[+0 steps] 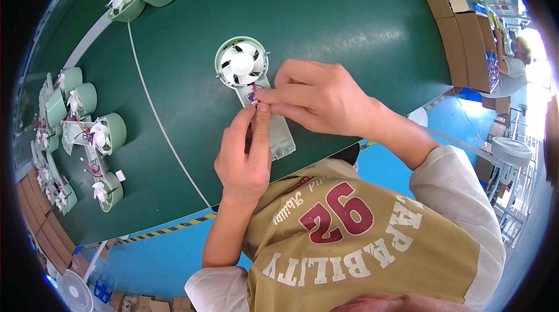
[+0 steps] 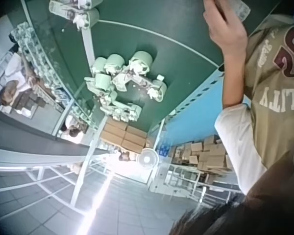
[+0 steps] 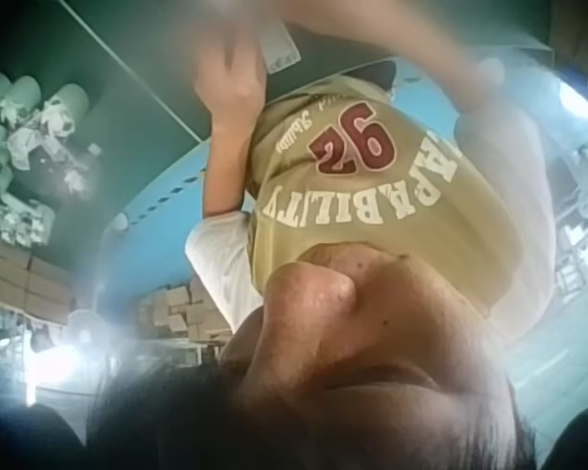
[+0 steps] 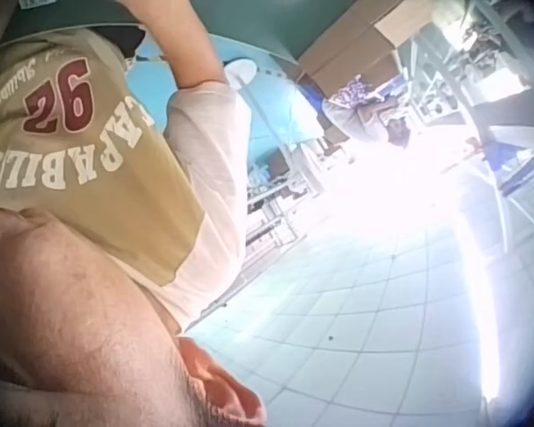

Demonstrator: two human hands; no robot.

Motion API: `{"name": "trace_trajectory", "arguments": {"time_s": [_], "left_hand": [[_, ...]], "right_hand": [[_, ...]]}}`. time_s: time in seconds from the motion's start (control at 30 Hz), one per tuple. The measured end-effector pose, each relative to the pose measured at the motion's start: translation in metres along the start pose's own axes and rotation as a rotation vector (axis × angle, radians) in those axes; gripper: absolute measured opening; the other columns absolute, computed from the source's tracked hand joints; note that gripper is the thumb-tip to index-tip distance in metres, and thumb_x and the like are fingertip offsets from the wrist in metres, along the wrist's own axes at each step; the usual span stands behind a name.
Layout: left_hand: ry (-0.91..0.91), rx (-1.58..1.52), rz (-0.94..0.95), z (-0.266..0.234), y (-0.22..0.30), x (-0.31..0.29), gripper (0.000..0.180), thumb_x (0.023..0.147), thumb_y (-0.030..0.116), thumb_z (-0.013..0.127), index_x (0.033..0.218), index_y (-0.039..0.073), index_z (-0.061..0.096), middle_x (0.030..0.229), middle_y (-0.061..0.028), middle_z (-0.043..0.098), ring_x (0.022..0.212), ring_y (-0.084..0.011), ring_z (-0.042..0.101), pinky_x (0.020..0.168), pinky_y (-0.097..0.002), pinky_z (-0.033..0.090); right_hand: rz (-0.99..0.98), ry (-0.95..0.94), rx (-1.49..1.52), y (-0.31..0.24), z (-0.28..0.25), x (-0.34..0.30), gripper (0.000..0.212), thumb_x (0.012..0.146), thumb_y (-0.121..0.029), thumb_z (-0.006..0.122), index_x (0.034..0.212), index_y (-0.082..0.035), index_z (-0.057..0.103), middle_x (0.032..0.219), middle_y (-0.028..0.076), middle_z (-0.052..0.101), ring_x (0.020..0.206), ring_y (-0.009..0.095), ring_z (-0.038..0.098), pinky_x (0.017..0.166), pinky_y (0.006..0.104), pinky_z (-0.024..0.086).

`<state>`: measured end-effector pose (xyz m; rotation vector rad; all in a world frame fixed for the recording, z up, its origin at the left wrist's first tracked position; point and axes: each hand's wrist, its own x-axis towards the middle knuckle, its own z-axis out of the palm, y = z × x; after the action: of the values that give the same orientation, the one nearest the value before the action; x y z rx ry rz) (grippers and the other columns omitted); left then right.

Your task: The person assembles handheld fans by connecting battery wires to circuit boards, inserting batteries into the fan handles by hand, and placing the assembled units onto the work table and overhead rack.

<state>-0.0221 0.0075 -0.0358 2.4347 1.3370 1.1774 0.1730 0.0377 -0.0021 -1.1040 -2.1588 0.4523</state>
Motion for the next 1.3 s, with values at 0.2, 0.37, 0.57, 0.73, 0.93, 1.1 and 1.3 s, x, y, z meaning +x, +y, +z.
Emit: {"name": "trace_trajectory", "arguments": {"time_s": [0.2, 0.37, 0.57, 0.73, 0.93, 1.1, 1.3], "left_hand": [[0.03, -0.022, 0.025, 0.004, -0.004, 0.0, 0.038, 0.077, -0.014, 0.07, 0.112, -0.002, 0.072, 0.105, -0.0125, 0.064, 0.077, -0.0201, 0.063, 0.055, -0.0274, 0.053], [0.076, -0.293, -0.195, 0.0, 0.001, 0.006, 0.031, 0.079, -0.01, 0.074, 0.108, 0.0, 0.073, 0.109, -0.015, 0.059, 0.083, -0.0236, 0.063, 0.055, -0.0286, 0.052], [0.004, -0.345, -0.299, -0.002, 0.013, 0.005, 0.023, 0.085, -0.007, 0.075, 0.107, 0.0, 0.073, 0.104, -0.0113, 0.055, 0.075, -0.015, 0.061, 0.057, -0.025, 0.051], [-0.029, -0.366, -0.311, 0.002, 0.028, -0.003, 0.03, 0.087, -0.009, 0.071, 0.115, 0.0, 0.072, 0.104, -0.0107, 0.053, 0.077, -0.0152, 0.061, 0.059, -0.0262, 0.051], [-0.021, -0.326, -0.243, 0.004, 0.025, -0.01, 0.035, 0.087, -0.011, 0.069, 0.12, 0.001, 0.071, 0.105, -0.0104, 0.051, 0.08, -0.016, 0.061, 0.06, -0.0276, 0.052], [-0.015, -0.338, -0.228, 0.006, 0.025, -0.01, 0.035, 0.087, -0.011, 0.069, 0.12, 0.0, 0.071, 0.106, -0.0106, 0.051, 0.081, -0.0165, 0.062, 0.061, -0.0285, 0.052], [-0.042, -0.322, -0.231, 0.004, 0.024, -0.011, 0.034, 0.087, -0.013, 0.068, 0.119, 0.0, 0.071, 0.107, -0.0106, 0.05, 0.082, -0.0173, 0.063, 0.063, -0.0284, 0.053]], "right_hand": [[0.105, -0.012, 0.134, -0.004, -0.009, -0.002, 0.035, 0.077, -0.008, 0.079, 0.112, -0.009, 0.074, 0.091, 0.006, 0.063, 0.072, 0.023, 0.062, 0.061, 0.0346, 0.052], [0.198, -0.103, -0.226, -0.009, -0.027, -0.026, 0.039, 0.076, -0.011, 0.081, 0.113, -0.009, 0.071, 0.096, 0.007, 0.066, 0.081, 0.029, 0.064, 0.069, 0.0377, 0.054], [0.613, -0.079, 0.121, -0.039, -0.031, -0.035, 0.029, 0.083, -0.009, 0.078, 0.111, -0.003, 0.072, 0.089, 0.007, 0.068, 0.076, 0.019, 0.065, 0.066, 0.0303, 0.053], [0.875, -0.013, 0.451, -0.053, -0.036, -0.045, 0.027, 0.087, -0.009, 0.076, 0.113, 0.0, 0.071, 0.087, 0.007, 0.067, 0.076, 0.012, 0.064, 0.067, 0.0268, 0.051], [0.772, 0.004, 0.418, -0.056, -0.03, -0.056, 0.032, 0.087, -0.005, 0.075, 0.117, 0.001, 0.069, 0.095, 0.01, 0.066, 0.078, 0.015, 0.064, 0.068, 0.0282, 0.052], [0.706, 0.072, 0.298, -0.065, -0.026, -0.056, 0.034, 0.085, -0.003, 0.076, 0.118, 0.001, 0.068, 0.093, 0.012, 0.065, 0.076, 0.02, 0.064, 0.066, 0.031, 0.054], [0.448, 0.107, 0.022, -0.07, -0.011, -0.054, 0.038, 0.08, -0.004, 0.078, 0.117, 0.0, 0.069, 0.091, 0.013, 0.061, 0.075, 0.027, 0.062, 0.063, 0.0351, 0.052]]}}
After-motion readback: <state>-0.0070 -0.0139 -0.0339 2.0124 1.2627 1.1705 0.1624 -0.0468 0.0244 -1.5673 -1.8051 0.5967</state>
